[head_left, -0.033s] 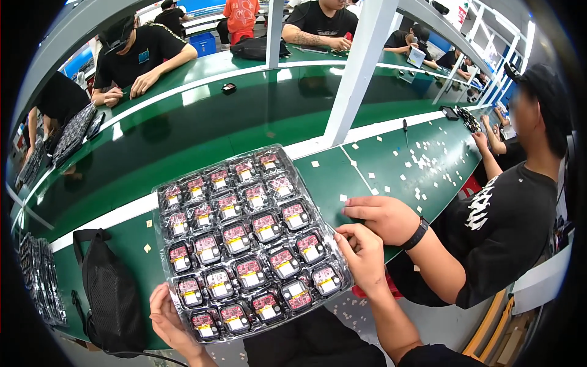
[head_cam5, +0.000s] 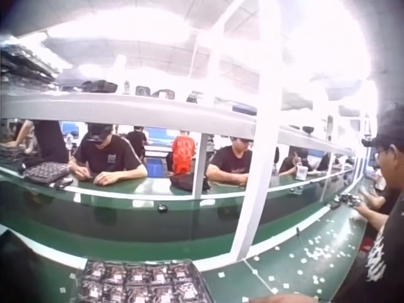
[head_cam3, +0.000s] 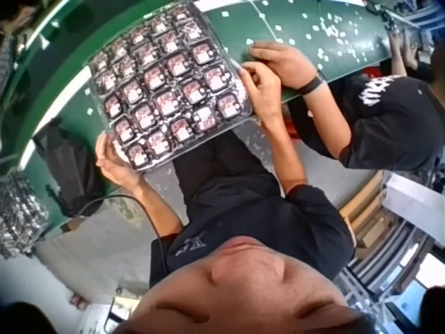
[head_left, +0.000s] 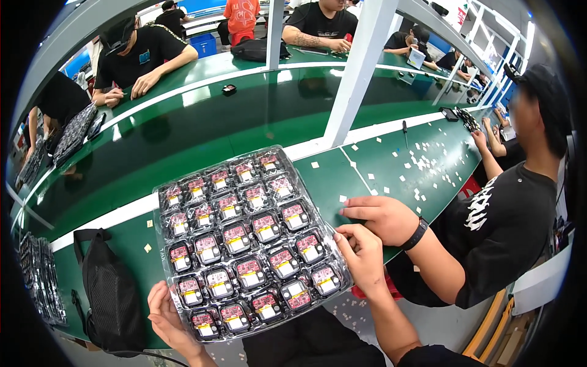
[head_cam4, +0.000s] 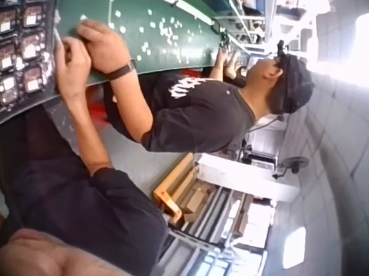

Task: Assembling and inspecting small electronic components on a factory production line.

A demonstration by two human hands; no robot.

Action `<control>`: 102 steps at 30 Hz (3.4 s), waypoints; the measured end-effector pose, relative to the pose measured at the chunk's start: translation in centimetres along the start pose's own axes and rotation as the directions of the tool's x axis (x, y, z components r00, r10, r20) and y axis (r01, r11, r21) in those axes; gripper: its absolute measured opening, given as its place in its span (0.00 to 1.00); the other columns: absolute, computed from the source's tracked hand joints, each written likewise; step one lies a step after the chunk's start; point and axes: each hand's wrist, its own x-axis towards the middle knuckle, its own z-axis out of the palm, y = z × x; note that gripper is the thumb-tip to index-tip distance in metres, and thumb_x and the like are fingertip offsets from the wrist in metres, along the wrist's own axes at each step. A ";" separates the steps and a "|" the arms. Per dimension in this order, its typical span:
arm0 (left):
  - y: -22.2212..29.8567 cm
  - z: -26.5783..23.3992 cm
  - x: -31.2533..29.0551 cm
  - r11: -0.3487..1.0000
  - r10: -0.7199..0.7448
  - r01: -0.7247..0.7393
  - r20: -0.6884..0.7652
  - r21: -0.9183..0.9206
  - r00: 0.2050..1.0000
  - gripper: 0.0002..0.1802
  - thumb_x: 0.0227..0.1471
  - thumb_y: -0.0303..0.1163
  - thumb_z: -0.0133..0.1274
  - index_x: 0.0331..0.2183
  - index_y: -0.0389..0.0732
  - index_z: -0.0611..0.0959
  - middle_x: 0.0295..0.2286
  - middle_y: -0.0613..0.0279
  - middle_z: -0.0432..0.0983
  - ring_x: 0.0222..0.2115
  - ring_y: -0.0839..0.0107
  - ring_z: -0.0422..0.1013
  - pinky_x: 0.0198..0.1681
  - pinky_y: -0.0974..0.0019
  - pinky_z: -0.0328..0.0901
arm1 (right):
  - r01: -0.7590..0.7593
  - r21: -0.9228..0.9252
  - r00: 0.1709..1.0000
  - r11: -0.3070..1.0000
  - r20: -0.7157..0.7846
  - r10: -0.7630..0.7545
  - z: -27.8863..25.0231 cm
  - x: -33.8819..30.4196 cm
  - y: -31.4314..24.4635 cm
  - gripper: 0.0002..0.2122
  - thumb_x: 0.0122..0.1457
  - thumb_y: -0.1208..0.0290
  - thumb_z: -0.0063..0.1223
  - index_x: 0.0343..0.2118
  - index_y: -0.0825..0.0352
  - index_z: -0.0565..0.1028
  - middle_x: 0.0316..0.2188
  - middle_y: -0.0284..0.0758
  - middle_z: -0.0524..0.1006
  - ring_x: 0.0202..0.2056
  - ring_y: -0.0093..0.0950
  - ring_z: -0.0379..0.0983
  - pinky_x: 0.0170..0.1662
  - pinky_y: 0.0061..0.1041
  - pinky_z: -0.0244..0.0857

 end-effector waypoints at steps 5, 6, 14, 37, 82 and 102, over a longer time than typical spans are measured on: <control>-0.2 -0.1 -0.6 0.991 -0.051 0.031 -0.156 -0.127 0.986 0.36 0.71 0.56 0.28 0.49 0.30 0.75 0.57 0.48 0.66 0.53 0.57 0.69 0.54 0.59 0.64 | 0.061 -0.080 0.997 0.995 -0.035 -0.064 -1.0 -0.2 0.4 0.06 0.62 0.78 0.58 0.41 0.72 0.78 0.28 0.38 0.77 0.22 0.25 0.70 0.27 0.25 0.64; -0.2 -0.5 -1.0 0.992 -0.043 0.024 -0.154 -0.124 0.987 0.36 0.71 0.56 0.28 0.49 0.30 0.75 0.57 0.48 0.66 0.53 0.57 0.69 0.54 0.59 0.64 | 0.062 -0.072 0.997 0.995 -0.039 -0.065 -1.0 -0.3 0.3 0.06 0.62 0.78 0.58 0.41 0.72 0.78 0.28 0.38 0.77 0.22 0.25 0.70 0.27 0.25 0.64; 3.8 -0.1 -4.8 0.604 0.400 -0.408 0.182 0.685 0.898 0.45 0.69 0.62 0.21 0.57 0.30 0.71 0.59 0.37 0.62 0.60 0.41 0.61 0.65 0.44 0.55 | 0.071 -0.395 0.981 0.916 -0.139 -0.136 -2.8 0.8 -0.2 0.12 0.61 0.76 0.58 0.47 0.69 0.77 0.42 0.43 0.74 0.35 0.44 0.78 0.37 0.38 0.72; 9.8 5.4 -6.7 0.721 0.610 -0.687 0.551 -0.087 0.570 0.14 0.51 0.25 0.62 0.41 0.34 0.83 0.44 0.45 0.79 0.47 0.44 0.76 0.50 0.44 0.75 | -0.464 0.692 0.723 0.553 0.657 -0.216 -1.6 -10.0 -9.9 0.25 0.55 0.80 0.69 0.52 0.70 0.66 0.55 0.40 0.64 0.48 0.24 0.69 0.46 0.21 0.66; 7.8 4.2 -7.9 0.765 -0.084 0.406 0.548 -0.499 0.832 0.36 0.51 0.27 0.68 0.57 0.22 0.71 0.56 0.45 0.63 0.57 0.52 0.69 0.60 0.53 0.67 | 0.580 0.135 0.747 0.804 0.305 -0.590 0.2 -7.4 -9.6 0.06 0.53 0.80 0.66 0.34 0.69 0.80 0.27 0.38 0.79 0.22 0.32 0.75 0.25 0.26 0.67; 8.6 4.1 -7.4 0.813 -0.147 0.407 0.528 -0.417 0.836 0.35 0.51 0.22 0.66 0.58 0.22 0.71 0.59 0.46 0.59 0.57 0.51 0.69 0.60 0.54 0.70 | 0.769 -0.016 0.626 0.639 0.222 -0.748 0.9 -7.4 -9.1 0.10 0.48 0.81 0.65 0.36 0.71 0.81 0.29 0.36 0.80 0.21 0.26 0.75 0.23 0.23 0.65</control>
